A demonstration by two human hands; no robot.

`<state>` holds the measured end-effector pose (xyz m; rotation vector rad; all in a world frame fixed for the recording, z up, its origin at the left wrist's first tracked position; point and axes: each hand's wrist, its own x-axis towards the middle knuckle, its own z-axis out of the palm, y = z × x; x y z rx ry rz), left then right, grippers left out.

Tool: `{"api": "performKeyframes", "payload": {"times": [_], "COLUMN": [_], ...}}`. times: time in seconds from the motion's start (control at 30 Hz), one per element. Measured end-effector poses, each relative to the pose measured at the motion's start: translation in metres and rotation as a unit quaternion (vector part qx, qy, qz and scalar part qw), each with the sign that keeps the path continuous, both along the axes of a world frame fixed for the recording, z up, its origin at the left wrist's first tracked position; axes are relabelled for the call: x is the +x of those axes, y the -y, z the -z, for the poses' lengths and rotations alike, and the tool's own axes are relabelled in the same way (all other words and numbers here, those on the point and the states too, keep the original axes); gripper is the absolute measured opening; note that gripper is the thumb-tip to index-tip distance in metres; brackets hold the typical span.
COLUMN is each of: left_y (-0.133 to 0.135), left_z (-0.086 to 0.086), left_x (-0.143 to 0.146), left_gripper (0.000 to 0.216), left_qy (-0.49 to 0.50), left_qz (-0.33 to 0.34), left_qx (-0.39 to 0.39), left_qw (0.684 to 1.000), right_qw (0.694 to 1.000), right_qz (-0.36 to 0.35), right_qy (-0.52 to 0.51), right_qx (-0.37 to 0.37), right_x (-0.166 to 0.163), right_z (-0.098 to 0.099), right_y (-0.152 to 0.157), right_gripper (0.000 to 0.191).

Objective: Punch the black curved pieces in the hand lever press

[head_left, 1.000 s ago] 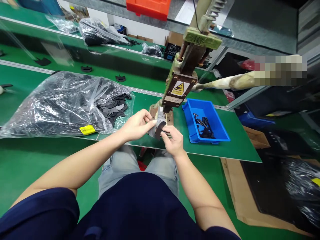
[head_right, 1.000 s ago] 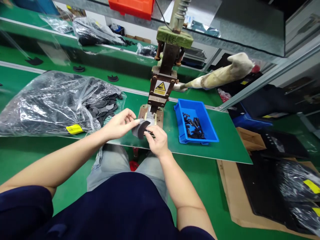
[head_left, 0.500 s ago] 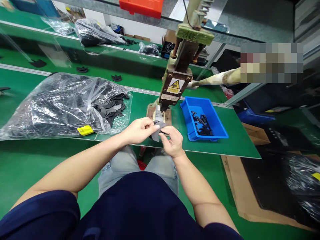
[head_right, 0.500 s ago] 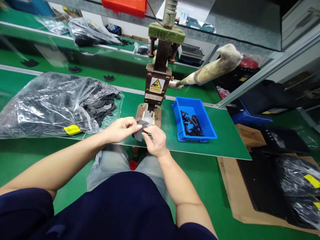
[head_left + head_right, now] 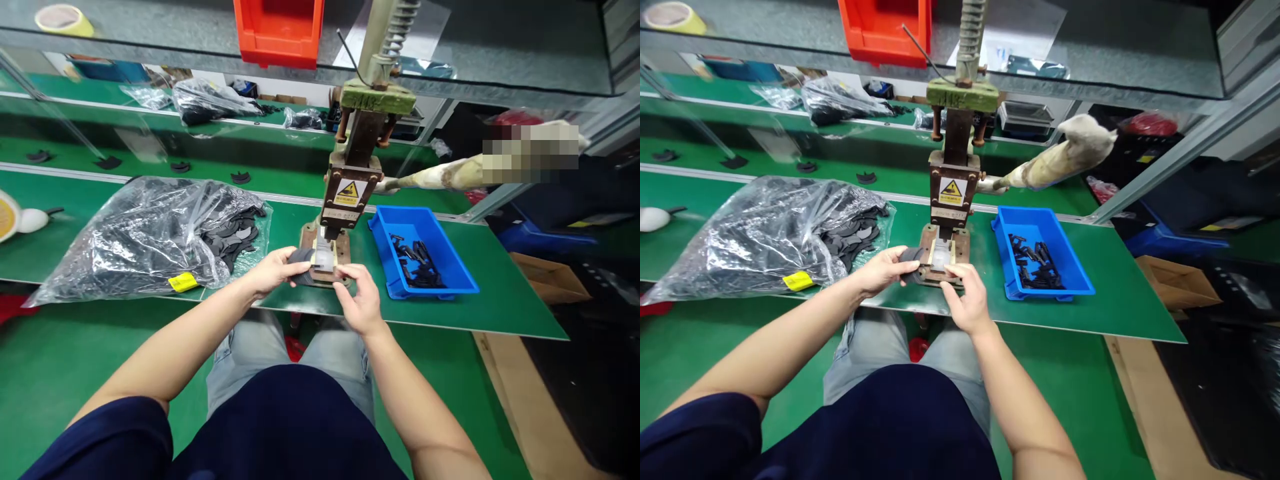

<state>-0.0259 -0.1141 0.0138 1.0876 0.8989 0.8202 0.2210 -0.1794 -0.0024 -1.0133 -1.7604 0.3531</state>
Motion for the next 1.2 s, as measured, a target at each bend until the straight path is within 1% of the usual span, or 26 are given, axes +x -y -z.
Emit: {"api": "performKeyframes", "payload": {"times": [0.07,0.13,0.2,0.23,0.3,0.33,0.37,0.47,0.53,0.57,0.63,0.7,0.73,0.8,0.87,0.9,0.97,1.07,1.13,1.2], "left_y": [-0.024,-0.051,-0.081,-0.098,-0.135,-0.155,-0.175,-0.226,-0.243,-0.245,-0.239,-0.221,-0.21,-0.184,-0.158,-0.145,-0.12,-0.087,-0.068,-0.051], "left_z": [0.018,0.034,0.045,0.047,0.047,0.044,0.04,0.028,0.026,0.028,0.037,0.046,0.05,0.054,0.054,0.054,0.052,0.051,0.053,0.055], "left_x": [-0.011,-0.019,-0.02,-0.018,-0.009,-0.004,0.002,0.013,0.015,0.016,0.015,0.013,0.012,0.009,0.007,0.006,0.005,0.007,0.006,0.004], "left_gripper": [0.048,0.041,0.029,0.024,0.018,0.018,0.019,0.02,0.024,0.027,0.031,0.031,0.03,0.03,0.033,0.035,0.038,0.041,0.044,0.047], "left_qy": [-0.015,-0.036,-0.043,-0.042,-0.034,-0.028,-0.023,-0.003,-0.006,-0.013,-0.027,-0.035,-0.035,-0.034,-0.034,-0.037,-0.049,-0.054,-0.044,-0.042], "left_qz": [-0.09,-0.169,-0.223,-0.241,-0.264,-0.27,-0.274,-0.286,-0.296,-0.3,-0.305,-0.297,-0.291,-0.266,-0.232,-0.217,-0.197,-0.2,-0.219,-0.24], "left_qx": [-0.024,-0.069,-0.126,-0.149,-0.168,-0.166,-0.158,-0.129,-0.123,-0.124,-0.125,-0.119,-0.116,-0.103,-0.085,-0.078,-0.068,-0.046,-0.016,0.019], "left_qw": [0.996,0.982,0.966,0.958,0.949,0.948,0.948,0.949,0.947,0.946,0.944,0.947,0.949,0.958,0.968,0.972,0.977,0.977,0.974,0.97], "right_qw": [1.0,0.998,0.994,0.988,0.964,0.943,0.928,0.892,0.866,0.851,0.824,0.798,0.785,0.763,0.75,0.747,0.749,0.766,0.788,0.817], "right_qz": [0.027,0.058,0.105,0.145,0.211,0.231,0.237,0.218,0.196,0.185,0.162,0.14,0.131,0.118,0.11,0.109,0.117,0.149,0.182,0.219], "right_qy": [-0.004,-0.008,0.003,0.031,0.122,0.176,0.209,0.287,0.335,0.357,0.393,0.421,0.433,0.455,0.47,0.474,0.475,0.457,0.429,0.388], "right_qx": [-0.009,-0.009,-0.014,-0.033,-0.111,-0.162,-0.196,-0.272,-0.316,-0.337,-0.375,-0.408,-0.422,-0.444,-0.453,-0.453,-0.447,-0.426,-0.401,-0.366], "right_x": [0.023,0.055,0.095,0.116,0.159,0.178,0.195,0.23,0.24,0.242,0.241,0.236,0.233,0.225,0.218,0.215,0.211,0.21,0.211,0.211], "right_z": [-0.002,-0.006,-0.01,-0.011,-0.012,-0.012,-0.012,-0.012,-0.012,-0.012,-0.009,-0.005,-0.003,0.002,0.005,0.005,0.003,-0.005,-0.016,-0.028], "right_y": [0.002,0.004,0.0,-0.004,-0.018,-0.027,-0.037,-0.066,-0.081,-0.087,-0.096,-0.103,-0.106,-0.111,-0.114,-0.115,-0.115,-0.111,-0.105,-0.096], "right_gripper": [0.032,0.026,0.022,0.022,0.032,0.037,0.041,0.045,0.052,0.058,0.068,0.071,0.068,0.054,0.042,0.039,0.04,0.042,0.041,0.04]}}
